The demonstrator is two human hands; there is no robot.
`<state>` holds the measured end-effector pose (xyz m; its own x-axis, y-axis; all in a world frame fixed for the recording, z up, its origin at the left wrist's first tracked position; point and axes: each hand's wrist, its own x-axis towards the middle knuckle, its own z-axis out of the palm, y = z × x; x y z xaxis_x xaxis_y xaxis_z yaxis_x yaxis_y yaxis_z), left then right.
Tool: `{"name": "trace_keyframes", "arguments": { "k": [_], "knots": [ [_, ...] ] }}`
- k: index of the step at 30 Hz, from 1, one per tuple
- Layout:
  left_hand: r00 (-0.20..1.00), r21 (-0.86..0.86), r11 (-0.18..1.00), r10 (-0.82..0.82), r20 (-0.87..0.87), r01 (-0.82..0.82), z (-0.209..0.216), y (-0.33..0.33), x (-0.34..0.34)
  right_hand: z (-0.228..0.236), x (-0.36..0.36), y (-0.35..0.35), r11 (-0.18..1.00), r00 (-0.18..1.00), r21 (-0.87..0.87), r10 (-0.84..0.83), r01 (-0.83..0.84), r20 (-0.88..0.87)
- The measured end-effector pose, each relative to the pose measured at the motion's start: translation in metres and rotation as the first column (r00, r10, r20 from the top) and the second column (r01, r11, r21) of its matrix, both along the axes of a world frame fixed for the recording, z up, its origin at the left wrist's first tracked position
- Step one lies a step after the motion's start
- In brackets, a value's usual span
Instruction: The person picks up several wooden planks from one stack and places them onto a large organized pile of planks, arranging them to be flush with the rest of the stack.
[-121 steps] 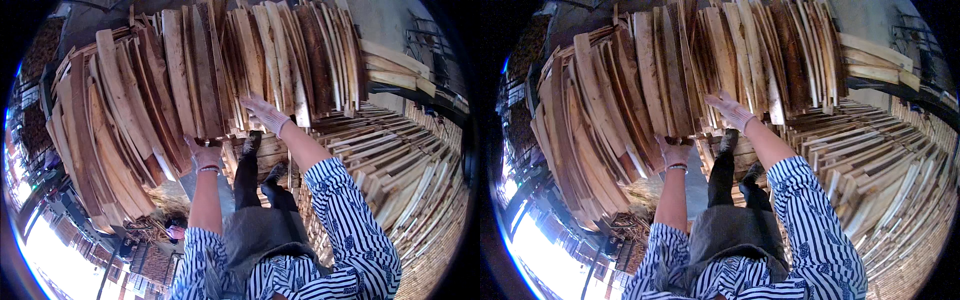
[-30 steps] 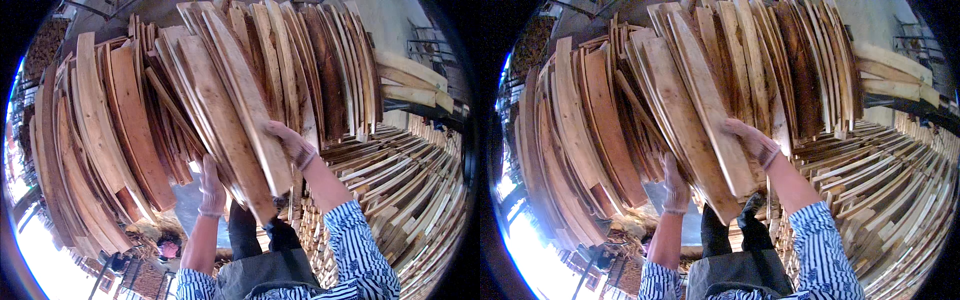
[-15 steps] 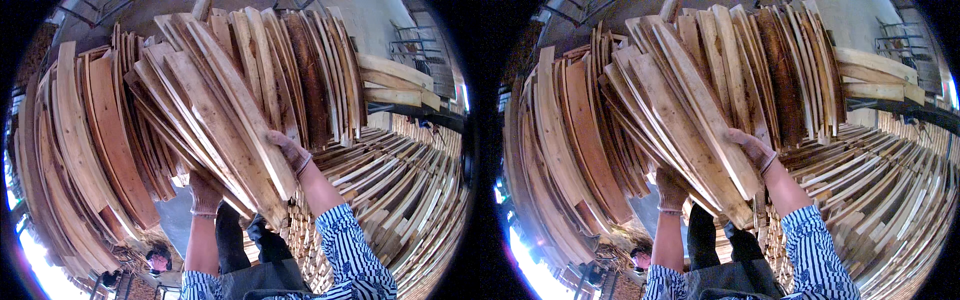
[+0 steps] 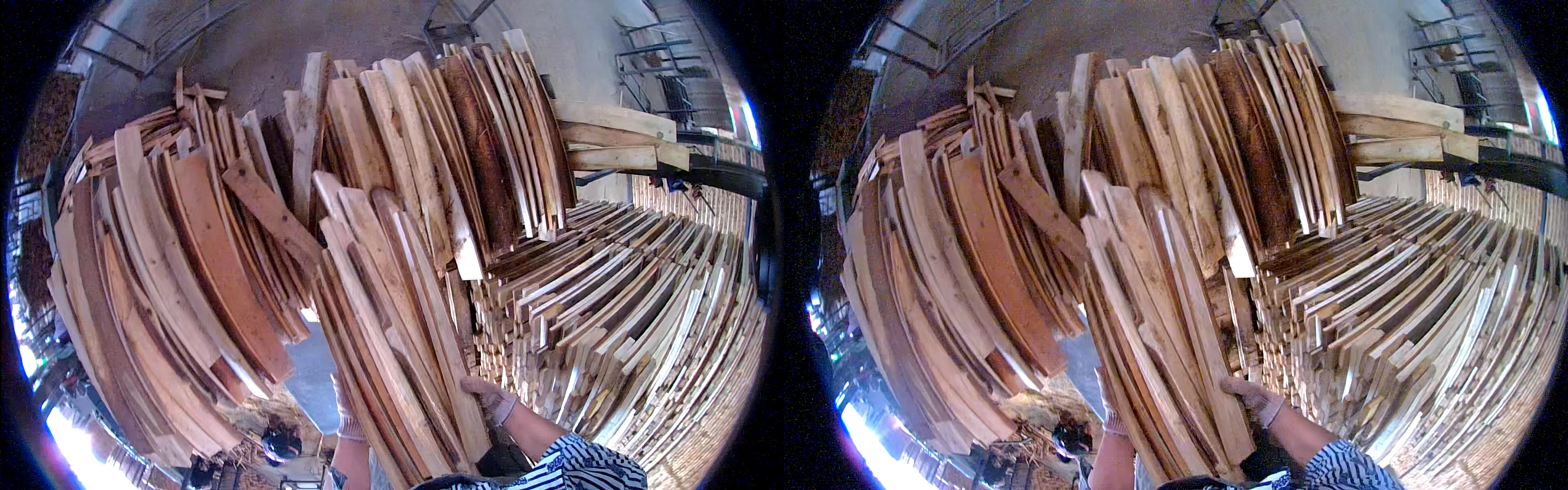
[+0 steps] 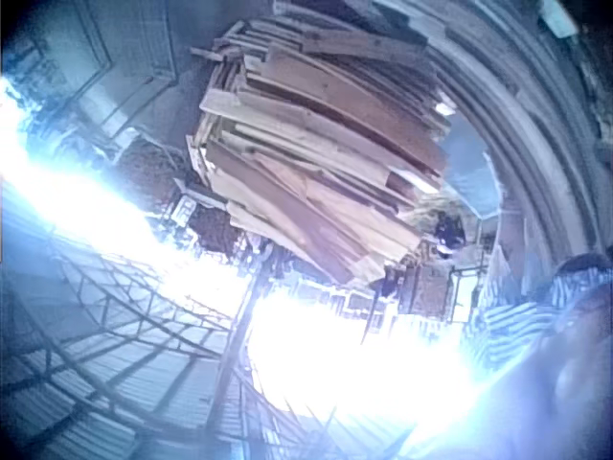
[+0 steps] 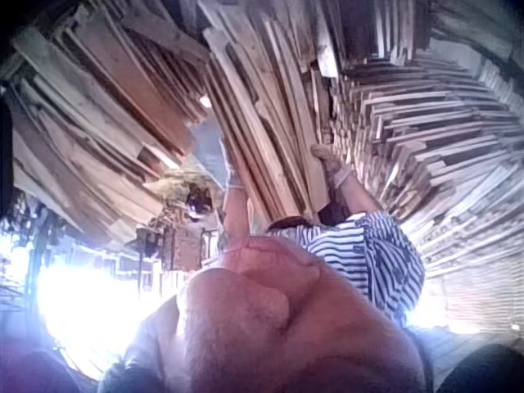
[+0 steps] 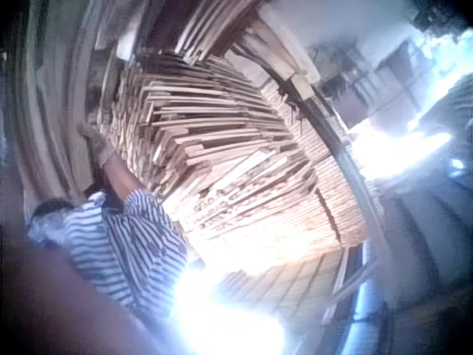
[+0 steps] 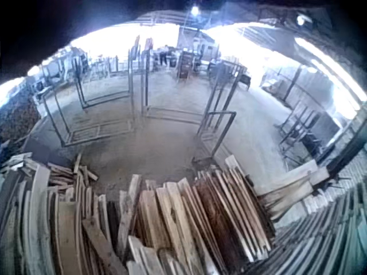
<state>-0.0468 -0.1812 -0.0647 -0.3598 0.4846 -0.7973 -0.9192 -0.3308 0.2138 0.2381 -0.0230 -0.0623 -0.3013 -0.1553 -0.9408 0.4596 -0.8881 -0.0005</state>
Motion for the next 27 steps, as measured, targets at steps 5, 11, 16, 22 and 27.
{"name": "trace_keyframes", "arguments": {
  "k": [5, 11, 16, 22, 27],
  "knots": [
    [0.985, -0.048, 0.986, -0.156, 0.072, 0.159, -0.003, 0.004, -0.001, -0.006, -0.091, 0.071, 0.985, 0.983, -0.031, -0.171, 0.169, -0.063],
    [0.983, -0.116, 0.976, -0.183, 0.021, 0.185, 0.026, 0.016, -0.005, 0.02, -0.11, 0.071, 0.971, 0.95, -0.141, -0.222, 0.194, -0.221],
    [0.95, -0.185, 0.935, -0.312, -0.032, 0.301, 0.103, 0.047, -0.01, 0.112, -0.117, 0.095, 0.958, 0.925, -0.023, -0.281, 0.285, -0.257],
    [0.773, -0.173, 0.797, -0.604, -0.194, 0.579, 0.199, 0.164, 0.002, 0.218, -0.072, 0.135, 0.89, 0.805, 0.114, -0.336, 0.441, -0.489],
    [0.492, -0.07, 0.55, -0.79, -0.365, 0.832, 0.239, 0.295, 0.068, 0.248, -0.004, 0.144, 0.627, 0.569, 0.235, -0.406, 0.743, -0.715]
  ]
}}
